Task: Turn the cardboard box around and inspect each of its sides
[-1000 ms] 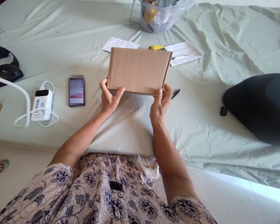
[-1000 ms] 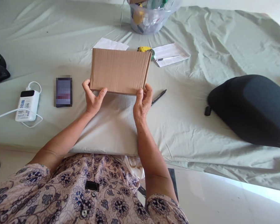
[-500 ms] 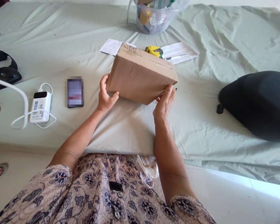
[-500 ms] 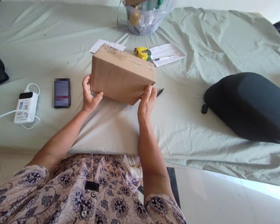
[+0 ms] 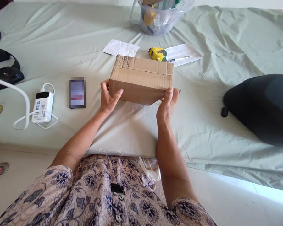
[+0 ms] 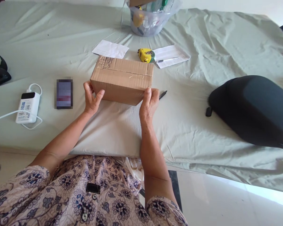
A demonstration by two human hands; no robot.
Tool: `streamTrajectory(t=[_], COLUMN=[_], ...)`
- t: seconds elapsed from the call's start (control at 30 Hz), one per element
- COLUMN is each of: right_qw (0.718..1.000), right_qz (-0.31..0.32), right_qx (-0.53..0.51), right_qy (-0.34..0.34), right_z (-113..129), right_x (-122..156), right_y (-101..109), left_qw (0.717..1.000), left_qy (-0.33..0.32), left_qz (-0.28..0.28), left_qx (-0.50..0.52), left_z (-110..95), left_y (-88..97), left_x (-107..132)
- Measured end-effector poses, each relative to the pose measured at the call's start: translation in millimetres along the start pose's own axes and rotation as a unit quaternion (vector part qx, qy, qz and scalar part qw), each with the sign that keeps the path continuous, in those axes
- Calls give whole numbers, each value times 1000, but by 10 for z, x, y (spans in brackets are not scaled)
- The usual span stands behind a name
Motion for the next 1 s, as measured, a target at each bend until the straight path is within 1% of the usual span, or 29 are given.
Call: streamTrajectory(t=[0.07, 0.17, 0.3, 0.4, 0.53, 0.67, 0.77, 0.9, 1.0], right_qw=[999, 998, 998, 998, 999, 999, 999, 999, 999], right_qz=[-11, -4, 15, 26, 13, 2, 0, 4, -18], right_qx=[22, 28, 12, 19, 29, 30, 28, 12, -15], right_qy=[23, 48, 65, 58, 38, 37, 38, 39, 35], right_z=[75, 153, 157, 110, 49, 16, -7, -24, -37], right_x=[31, 84, 162, 225, 291, 314, 299, 223, 140], right_y=[-16, -68, -155, -214, -254, -261, -256, -239, -180], left_qw=[1000, 1000, 998, 998, 998, 997, 997, 997, 998], left_qy=[-2, 2, 20, 26, 33, 32, 30, 27, 18], left_qz=[-4, -22, -52, -50, -56, -68, -69, -70, -63], left_qx=[3, 4, 21, 17, -3, -9, -10, -9, -10], left_z=[-50, -106, -154, -207, -288, -343, -345, -291, -228], left_y=[29, 89, 128, 87, 14, -16, -10, 19, 28], left_x=[-17, -57, -74, -29, 71, 125, 115, 70, 43])
Point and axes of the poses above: each hand's wrist, its own x-axis away from the middle knuckle, its own y-axis out of the back of the hand, z = x × y, the point moved 4 cm from there along -x, towards the middle knuckle, and after that the axes turned 14 degrees about -x, right-handed, at the moved point
